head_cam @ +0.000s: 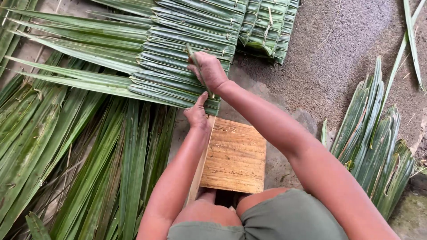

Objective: Weaving palm leaves onto a wooden spine to create a thatched panel

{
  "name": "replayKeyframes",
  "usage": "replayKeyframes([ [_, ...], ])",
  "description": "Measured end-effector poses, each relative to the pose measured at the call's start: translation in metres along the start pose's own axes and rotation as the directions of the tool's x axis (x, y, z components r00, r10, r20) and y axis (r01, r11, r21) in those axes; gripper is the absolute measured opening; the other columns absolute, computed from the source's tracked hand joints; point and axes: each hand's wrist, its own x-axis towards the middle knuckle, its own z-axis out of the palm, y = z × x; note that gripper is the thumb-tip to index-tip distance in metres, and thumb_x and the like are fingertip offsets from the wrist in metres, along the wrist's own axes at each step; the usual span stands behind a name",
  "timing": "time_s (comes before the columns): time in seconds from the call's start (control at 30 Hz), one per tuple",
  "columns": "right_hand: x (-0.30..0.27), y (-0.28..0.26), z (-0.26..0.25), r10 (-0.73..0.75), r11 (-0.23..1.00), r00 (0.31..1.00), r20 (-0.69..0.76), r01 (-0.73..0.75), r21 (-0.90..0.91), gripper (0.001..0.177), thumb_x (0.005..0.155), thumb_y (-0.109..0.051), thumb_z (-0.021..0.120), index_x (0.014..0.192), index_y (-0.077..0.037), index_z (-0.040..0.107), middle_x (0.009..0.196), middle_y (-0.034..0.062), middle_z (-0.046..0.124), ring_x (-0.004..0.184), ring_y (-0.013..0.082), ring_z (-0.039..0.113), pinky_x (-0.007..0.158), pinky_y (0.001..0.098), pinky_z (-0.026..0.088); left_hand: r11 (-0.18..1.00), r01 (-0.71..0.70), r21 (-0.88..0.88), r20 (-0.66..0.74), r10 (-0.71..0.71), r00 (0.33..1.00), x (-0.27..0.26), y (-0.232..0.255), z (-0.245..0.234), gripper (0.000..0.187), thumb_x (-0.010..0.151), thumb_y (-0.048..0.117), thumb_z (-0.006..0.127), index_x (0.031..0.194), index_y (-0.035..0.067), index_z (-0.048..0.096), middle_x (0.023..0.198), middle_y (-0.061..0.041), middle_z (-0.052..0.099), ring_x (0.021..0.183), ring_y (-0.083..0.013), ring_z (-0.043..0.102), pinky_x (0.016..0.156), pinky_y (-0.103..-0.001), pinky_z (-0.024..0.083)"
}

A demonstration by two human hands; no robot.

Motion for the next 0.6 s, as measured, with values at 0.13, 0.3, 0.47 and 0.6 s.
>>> replayKeyframes([
  [0.13,0.002,0.006,0.008,0.046,0.998,0.999,0.008,-0.046,-0.047,0.018,0.087,-0.023,0.077,0.096,-0.019,0.061,0.084,0.0024,0.064,0.089,0.0299,0.069,0.078,0.0412,0.058,1.0,-0.011,0.011,-0.006,0.011,1.0,-0.005,0.002,0.0,0.041,0.056,-0.001,0.097,0.089,-0.006,0.072,0.08,-0.017,0.071,0.073,-0.0284,0.075,0.066,-0.043,0.062],
  [0.3,0.023,-0.04,-0.037,0.405,0.634,0.909,0.099,-0.358,0.685,0.007,0.103,0.0,0.051,0.099,-0.007,0.052,0.09,0.0124,0.064,0.076,0.0226,0.071,0.058,0.0284,0.07,1.0,-0.024,-0.018,-0.052,0.023,0.998,0.014,-0.02,-0.017,0.04,0.06,0.001,0.088,0.095,-0.002,0.07,0.099,-0.012,0.075,0.079,-0.0195,0.068,0.065,-0.042,0.064],
  [0.47,-0.009,-0.044,-0.113,0.31,0.824,0.943,-0.12,-0.203,0.529,0.005,0.104,-0.006,0.055,0.1,-0.008,0.052,0.084,0.0118,0.071,0.068,0.0219,0.073,0.06,0.0281,0.06,0.986,0.096,0.139,-0.159,-0.073,0.985,0.004,-0.007,-0.014,0.066,0.059,0.019,0.091,0.102,0.009,0.041,0.104,-0.008,0.053,0.089,-0.0189,0.054,0.073,-0.043,0.057],
  [0.6,-0.079,-0.04,-0.11,0.325,0.872,0.94,-0.104,-0.256,0.418,0.01,0.098,-0.002,0.07,0.093,-0.006,0.061,0.074,0.013,0.075,0.065,0.0215,0.074,0.062,0.0296,0.061,0.992,0.061,-0.111,-0.033,-0.065,0.997,0.003,-0.013,-0.016,0.047,0.066,0.0,0.093,0.104,-0.005,0.067,0.091,-0.019,0.07,0.083,-0.0328,0.075,0.074,-0.05,0.064],
])
